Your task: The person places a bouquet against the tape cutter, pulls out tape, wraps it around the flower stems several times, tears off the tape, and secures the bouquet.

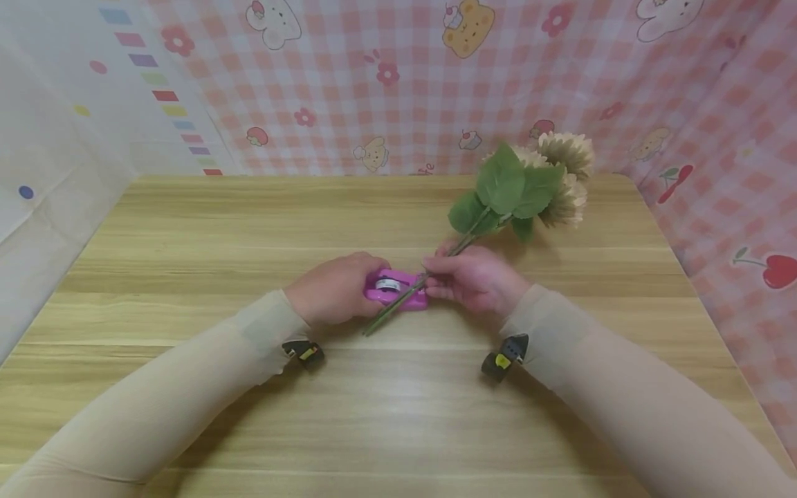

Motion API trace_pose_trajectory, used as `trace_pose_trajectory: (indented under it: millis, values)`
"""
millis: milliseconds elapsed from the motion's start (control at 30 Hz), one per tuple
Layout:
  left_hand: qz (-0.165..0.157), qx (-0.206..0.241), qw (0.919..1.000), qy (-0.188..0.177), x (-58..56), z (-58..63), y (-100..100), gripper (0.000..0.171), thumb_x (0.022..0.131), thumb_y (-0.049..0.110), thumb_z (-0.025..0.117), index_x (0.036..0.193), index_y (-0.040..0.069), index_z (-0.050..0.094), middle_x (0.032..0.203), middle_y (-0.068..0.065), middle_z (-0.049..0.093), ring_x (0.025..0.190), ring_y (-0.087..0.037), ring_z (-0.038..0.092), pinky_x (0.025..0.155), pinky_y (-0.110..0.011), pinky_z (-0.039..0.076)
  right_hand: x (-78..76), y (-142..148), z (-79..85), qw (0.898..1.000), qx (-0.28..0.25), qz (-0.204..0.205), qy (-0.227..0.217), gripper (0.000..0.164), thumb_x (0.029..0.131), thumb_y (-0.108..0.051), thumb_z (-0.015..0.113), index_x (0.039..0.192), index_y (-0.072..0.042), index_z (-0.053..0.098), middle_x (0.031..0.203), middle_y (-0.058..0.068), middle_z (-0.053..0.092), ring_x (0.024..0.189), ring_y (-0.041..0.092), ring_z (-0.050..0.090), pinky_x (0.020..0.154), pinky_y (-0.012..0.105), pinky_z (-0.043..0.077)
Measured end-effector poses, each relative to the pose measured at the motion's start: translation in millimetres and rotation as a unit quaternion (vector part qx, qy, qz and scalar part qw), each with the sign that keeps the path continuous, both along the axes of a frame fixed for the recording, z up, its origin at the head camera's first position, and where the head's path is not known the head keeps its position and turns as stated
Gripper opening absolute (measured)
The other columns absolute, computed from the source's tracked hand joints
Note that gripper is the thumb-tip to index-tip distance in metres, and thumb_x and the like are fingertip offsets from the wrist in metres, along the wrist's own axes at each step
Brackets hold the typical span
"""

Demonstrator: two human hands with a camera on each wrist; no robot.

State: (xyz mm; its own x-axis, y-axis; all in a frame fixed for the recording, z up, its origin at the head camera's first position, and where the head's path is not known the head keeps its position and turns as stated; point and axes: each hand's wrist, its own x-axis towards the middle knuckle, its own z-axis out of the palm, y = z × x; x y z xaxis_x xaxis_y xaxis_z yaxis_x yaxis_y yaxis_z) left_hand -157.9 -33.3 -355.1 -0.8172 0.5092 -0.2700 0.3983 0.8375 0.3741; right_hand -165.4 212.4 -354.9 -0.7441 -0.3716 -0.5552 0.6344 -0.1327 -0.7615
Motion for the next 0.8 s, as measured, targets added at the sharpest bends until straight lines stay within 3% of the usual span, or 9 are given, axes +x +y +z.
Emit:
trace_pose_trajectory:
  millis: [167, 333, 467, 800]
  values:
    - [-0.001, -0.002, 1.0, 0.003, 0.2, 1.3, 0.5, 0.059, 0.092, 0.04, 0.078, 0.144, 0.02, 0.06, 0.129, 0.0, 0.064, 0.106, -0.017, 0.062, 0.097, -0.037, 0.053, 1.5, 0.6, -1.3, 1.0, 0.011, 0.002, 0.006, 0.017, 0.107, -0.007, 0.057, 0.09, -0.012, 0.057, 0.084, 0.004, 0.07, 0.075, 0.015, 0.07, 0.08, 0.029, 0.063]
    - [-0.002, -0.004, 1.0, 0.004, 0.4, 1.2, 0.6, 0.059, 0.092, 0.04, 0.078, 0.145, 0.019, 0.06, 0.128, 0.0, 0.064, 0.105, -0.018, 0.062, 0.097, -0.037, 0.053, 3.1, 1.9, -1.3, 0.998, 0.054, 0.032, 0.021, 0.009, 0.108, -0.014, 0.058, 0.099, -0.012, 0.06, 0.084, 0.002, 0.071, 0.077, 0.014, 0.069, 0.078, 0.028, 0.062]
    - [-0.001, -0.003, 1.0, 0.002, 0.6, 1.2, 0.3, 0.059, 0.092, 0.04, 0.078, 0.145, 0.019, 0.06, 0.128, 0.0, 0.064, 0.104, -0.018, 0.062, 0.096, -0.037, 0.053, 3.4, 2.9, -0.5, 0.996, 0.075, 0.05, 0.025, 0.013, 0.109, -0.016, 0.057, 0.101, -0.009, 0.064, 0.084, 0.002, 0.072, 0.076, 0.012, 0.068, 0.077, 0.025, 0.061]
    - [-0.002, -0.007, 1.0, 0.0, 0.8, 2.7, 0.4, 0.058, 0.093, 0.04, 0.077, 0.144, 0.019, 0.06, 0.128, 0.0, 0.064, 0.106, -0.018, 0.062, 0.098, -0.038, 0.053, 5.5, -3.7, 4.9, 0.996, 0.073, 0.003, 0.047, 0.007, 0.106, -0.006, 0.058, 0.108, -0.004, 0.052, 0.079, 0.002, 0.071, 0.072, 0.009, 0.069, 0.075, 0.023, 0.061]
